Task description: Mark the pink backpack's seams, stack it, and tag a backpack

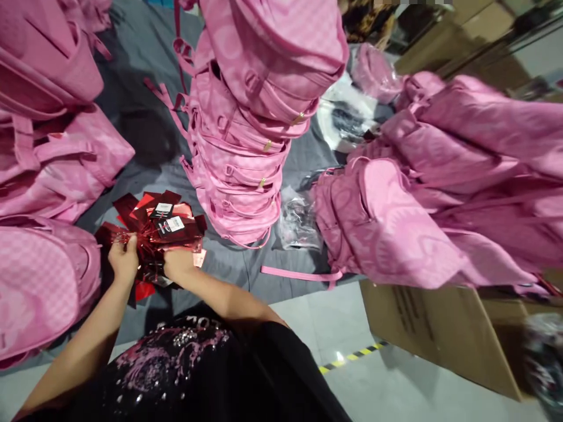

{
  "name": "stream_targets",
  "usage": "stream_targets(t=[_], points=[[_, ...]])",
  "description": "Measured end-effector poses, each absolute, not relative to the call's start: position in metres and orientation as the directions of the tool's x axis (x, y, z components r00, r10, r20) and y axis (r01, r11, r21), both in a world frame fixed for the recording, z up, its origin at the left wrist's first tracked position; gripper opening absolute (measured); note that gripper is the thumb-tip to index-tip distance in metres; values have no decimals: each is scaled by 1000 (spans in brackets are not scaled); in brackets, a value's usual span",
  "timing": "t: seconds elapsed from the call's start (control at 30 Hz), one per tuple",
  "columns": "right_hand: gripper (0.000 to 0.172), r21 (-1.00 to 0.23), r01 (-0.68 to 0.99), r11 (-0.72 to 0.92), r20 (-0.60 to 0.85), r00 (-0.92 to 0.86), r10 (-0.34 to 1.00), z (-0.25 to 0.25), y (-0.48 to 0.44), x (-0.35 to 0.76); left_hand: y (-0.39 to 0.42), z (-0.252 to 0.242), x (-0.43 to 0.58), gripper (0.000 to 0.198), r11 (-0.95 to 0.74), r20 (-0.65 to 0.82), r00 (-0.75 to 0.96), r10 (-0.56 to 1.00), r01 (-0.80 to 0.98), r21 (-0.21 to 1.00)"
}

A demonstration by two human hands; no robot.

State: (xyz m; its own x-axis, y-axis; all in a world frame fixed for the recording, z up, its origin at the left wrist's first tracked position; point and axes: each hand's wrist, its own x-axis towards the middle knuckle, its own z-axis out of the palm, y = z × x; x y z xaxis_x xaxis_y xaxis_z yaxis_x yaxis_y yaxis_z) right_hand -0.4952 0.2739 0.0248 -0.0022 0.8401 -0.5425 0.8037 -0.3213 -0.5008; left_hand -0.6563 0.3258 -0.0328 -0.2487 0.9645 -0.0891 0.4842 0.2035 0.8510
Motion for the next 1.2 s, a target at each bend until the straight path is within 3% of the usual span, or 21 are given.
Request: stream_targets(t=[0.1, 0.17, 0.23, 0.3, 0.37, 0.43, 0.53, 0.63, 0.8, 0.87, 0.93, 1.07, 1.2], points=[[10, -597, 706, -381, -501, 43, 865, 28, 233, -463, 329, -13, -656, 43, 190, -38, -272, 962, 560, 806], [17, -666, 611, -428, -478, 91, 874, 26, 208, -445, 318, 4, -646, 64, 86, 127, -272, 954, 652, 754], [25, -720, 512, -469, -466, 144, 873, 22, 189, -434, 296, 16, -624, 66, -58, 226, -168, 959, 668, 742], [27, -765, 418, -489, -449, 197, 871, 15, 175, -431, 270, 20, -593, 46, -119, 84, 90, 992, 545, 830], [29, -801, 345, -489, -429, 240, 871, 8, 165, -432, 245, 16, -562, 28, -29, -146, 375, 915, 422, 906], [31, -828, 292, -479, -406, 277, 871, 3, 156, -431, 228, 10, -540, 21, 44, -258, 514, 818, 392, 919], [31, -841, 263, -472, -386, 318, 866, 2, 143, -425, 212, 6, -528, 20, 37, -274, 524, 806, 418, 908], [31, -822, 355, -446, -316, 367, 875, 2, 135, -416, 205, 9, -532, 17, -2, -246, 455, 856, 478, 878], [33, -780, 503, -373, -204, 359, 911, -10, 136, -403, 235, 19, -540, 25, -278, 161, 252, 954, 554, 784], [34, -767, 528, -364, -184, 362, 914, -16, 139, -400, 261, 20, -537, 28, -357, 224, 311, 924, 486, 798], [34, -759, 551, -348, -162, 357, 920, -19, 142, -398, 284, 20, -531, 32, -388, 197, 458, 867, 371, 844], [34, -773, 539, -334, -135, 375, 917, -12, 145, -399, 289, 14, -517, 26, -195, -18, 671, 741, 240, 951], [31, -840, 437, -323, -171, 352, 920, 3, 144, -398, 256, 11, -516, 22, 85, -204, 690, 695, 203, 975]])
